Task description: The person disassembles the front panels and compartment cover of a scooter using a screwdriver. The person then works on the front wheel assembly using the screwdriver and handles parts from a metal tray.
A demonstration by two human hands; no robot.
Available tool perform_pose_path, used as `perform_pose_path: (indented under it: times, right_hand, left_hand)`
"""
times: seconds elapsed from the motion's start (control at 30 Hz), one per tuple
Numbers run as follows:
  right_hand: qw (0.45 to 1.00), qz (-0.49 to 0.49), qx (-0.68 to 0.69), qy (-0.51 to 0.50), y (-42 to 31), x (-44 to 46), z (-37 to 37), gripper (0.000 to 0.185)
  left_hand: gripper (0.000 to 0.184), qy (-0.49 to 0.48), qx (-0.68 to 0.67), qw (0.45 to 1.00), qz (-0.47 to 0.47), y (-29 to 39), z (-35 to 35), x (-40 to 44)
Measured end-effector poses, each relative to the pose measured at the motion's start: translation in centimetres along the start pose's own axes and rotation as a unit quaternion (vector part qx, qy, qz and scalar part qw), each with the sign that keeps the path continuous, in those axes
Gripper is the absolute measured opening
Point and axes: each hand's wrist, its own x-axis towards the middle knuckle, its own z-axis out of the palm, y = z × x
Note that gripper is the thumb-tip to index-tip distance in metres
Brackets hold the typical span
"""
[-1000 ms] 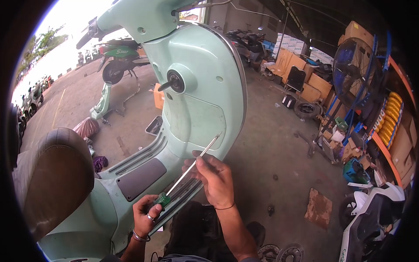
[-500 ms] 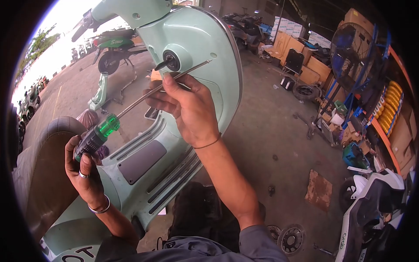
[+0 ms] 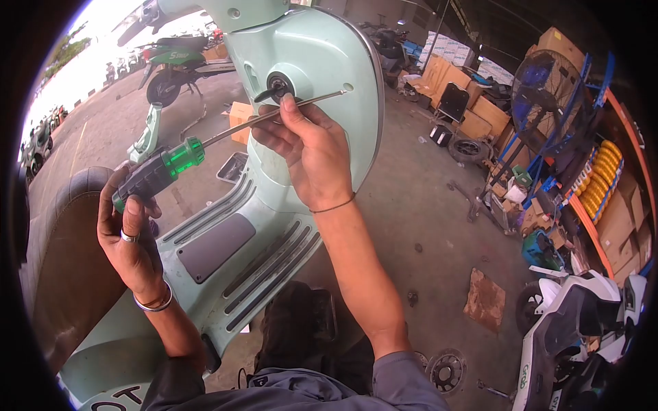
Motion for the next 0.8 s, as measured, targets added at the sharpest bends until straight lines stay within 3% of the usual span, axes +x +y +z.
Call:
perform_pose_path:
  times: [0.17,0.27,0.43,0.5,0.53,0.6,0.63,0.7,0.73,0.8]
  right_hand:
    - [0.999,-0.011,-0.033,0.013,-0.5,-0.4,1.9,0.026]
    - [0.997,-0.029,-0.064,-0.019,-0.8,-0.3,3.5,0.028]
    - [0.967,-0.072,-0.231,-0.083,-2.6,-0.9,2.8,0.033]
    - [0.849,-0.122,-0.514,0.005,-3.8,-0.4,-0.2,0.057]
    - [0.848,-0.126,-0.516,0.005,-4.1,0.2,-1.7,0.057]
    - [0.613,-0.394,-0.662,0.171,-4.8,2.2,-5.2,0.097]
    - [0.612,-0.396,-0.663,0.174,-5.2,3.5,-7.3,0.097]
    - [0.715,-0.257,-0.638,0.127,-5.8,6.8,-11.2,0.125]
    - [0.762,-0.232,-0.6,0.08,-5.7,8.4,-12.5,0.129]
    - [0.753,-0.244,-0.607,0.071,-5.3,9.0,-11.9,0.127]
  left_hand:
    - [0.054,-0.028,0.032,0.999,-0.018,0.4,-1.6,0.3]
    - [0.054,-0.101,0.089,0.99,-0.046,0.2,-3.9,0.4]
    - [0.05,-0.034,0.041,0.998,-0.038,0.4,-4.6,0.1]
    - [0.05,0.007,0.045,0.998,-0.037,0.6,-4.8,0.1]
    - [0.05,0.006,0.041,0.999,-0.034,0.6,-5.0,0.2]
    - [0.05,0.014,0.039,0.998,-0.051,0.5,-5.5,0.2]
    - [0.05,0.011,0.037,0.998,-0.05,0.5,-5.5,0.2]
    - [0.05,0.011,0.034,0.998,-0.055,0.4,-5.3,0.1]
    - [0.05,0.006,0.033,0.998,-0.054,0.4,-5.1,0.1]
    - [0.05,0.0,0.02,0.998,-0.053,0.2,-4.8,0.1]
